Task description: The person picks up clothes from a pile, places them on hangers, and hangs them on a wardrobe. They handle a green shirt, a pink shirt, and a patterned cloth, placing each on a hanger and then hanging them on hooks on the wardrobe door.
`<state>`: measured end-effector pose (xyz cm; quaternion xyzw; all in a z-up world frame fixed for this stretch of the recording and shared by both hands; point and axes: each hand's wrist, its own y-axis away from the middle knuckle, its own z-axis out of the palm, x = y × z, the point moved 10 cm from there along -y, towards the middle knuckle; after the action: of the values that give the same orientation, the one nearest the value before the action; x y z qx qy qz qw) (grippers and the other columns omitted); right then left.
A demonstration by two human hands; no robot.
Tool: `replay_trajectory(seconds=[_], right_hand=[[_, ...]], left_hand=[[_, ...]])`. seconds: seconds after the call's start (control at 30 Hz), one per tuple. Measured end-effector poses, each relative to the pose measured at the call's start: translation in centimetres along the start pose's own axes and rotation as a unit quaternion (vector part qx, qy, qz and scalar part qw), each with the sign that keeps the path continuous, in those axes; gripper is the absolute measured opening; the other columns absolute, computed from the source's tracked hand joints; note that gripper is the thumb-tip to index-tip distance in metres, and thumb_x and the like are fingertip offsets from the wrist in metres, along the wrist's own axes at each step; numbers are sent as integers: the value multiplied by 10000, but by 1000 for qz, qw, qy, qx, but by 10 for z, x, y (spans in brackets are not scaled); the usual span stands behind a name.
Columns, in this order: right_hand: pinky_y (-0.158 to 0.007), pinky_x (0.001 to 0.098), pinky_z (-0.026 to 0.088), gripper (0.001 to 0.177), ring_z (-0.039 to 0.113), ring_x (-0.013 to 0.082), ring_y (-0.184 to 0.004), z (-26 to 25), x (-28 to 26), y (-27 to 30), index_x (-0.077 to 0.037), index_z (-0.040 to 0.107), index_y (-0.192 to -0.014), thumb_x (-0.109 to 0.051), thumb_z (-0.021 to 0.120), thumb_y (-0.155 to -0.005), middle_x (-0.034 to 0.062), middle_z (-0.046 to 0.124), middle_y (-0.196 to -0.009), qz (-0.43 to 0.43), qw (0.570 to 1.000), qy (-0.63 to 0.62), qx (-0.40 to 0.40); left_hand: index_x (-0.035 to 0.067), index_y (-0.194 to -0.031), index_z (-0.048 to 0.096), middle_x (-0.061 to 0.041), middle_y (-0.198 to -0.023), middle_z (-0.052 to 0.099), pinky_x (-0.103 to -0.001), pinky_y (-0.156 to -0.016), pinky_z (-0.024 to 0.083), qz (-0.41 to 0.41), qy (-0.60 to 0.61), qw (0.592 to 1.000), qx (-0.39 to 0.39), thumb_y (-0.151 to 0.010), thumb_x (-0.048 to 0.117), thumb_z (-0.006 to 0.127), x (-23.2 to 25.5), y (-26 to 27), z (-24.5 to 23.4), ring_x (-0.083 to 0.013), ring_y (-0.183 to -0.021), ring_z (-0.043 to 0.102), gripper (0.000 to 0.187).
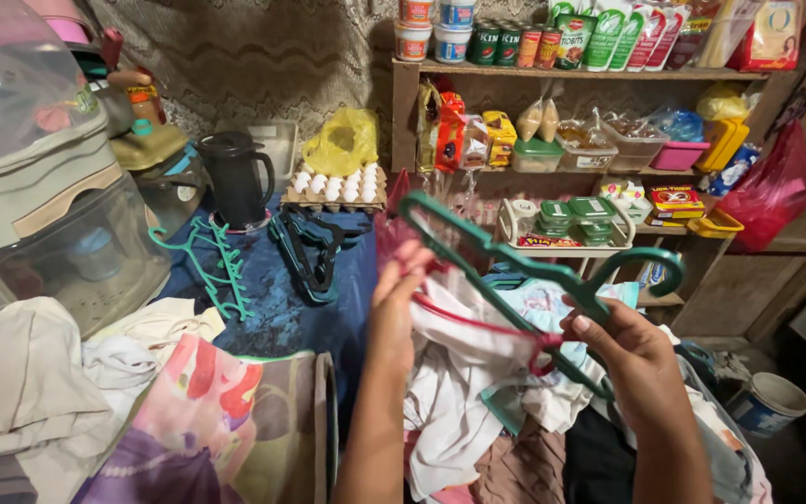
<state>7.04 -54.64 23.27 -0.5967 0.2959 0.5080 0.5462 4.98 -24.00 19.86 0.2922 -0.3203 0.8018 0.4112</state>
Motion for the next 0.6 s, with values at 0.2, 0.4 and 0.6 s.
replay_trajectory(seconds=[0.2,0.4,0.6], right_hand=[[-866,369,507,230,641,201,-930,13,-19,-5,-14,629,-1242,-65,626,-1017,89,682,-1020,-81,972,-219,31],[-960,455,532,120,665,225,-1062,-27,-7,-10,-140,546,-1197,-130,576,-1082,80,681,-1125,-101,917,-356,150],[-965,499,506,91,649,258,-1175,-51,30,-8,-188,489,-1116,-127,548,-1084,73,660,-1237,-87,906,-354,216]], left_hand=[[69,-1351,674,-38,-1097,760,-243,-619,479,-79,-141,971,-177,-1013,234,601,-50,37,75,-77,-637,523,383],[113,-1420,623,-87,-939,698,-263,-634,493,-94,-299,923,-223,-939,388,716,-92,68,83,-64,-697,599,562],[61,-1248,648,-110,-920,721,-351,-701,536,4,-446,868,-221,-862,390,792,-111,73,67,-169,-777,660,527]])
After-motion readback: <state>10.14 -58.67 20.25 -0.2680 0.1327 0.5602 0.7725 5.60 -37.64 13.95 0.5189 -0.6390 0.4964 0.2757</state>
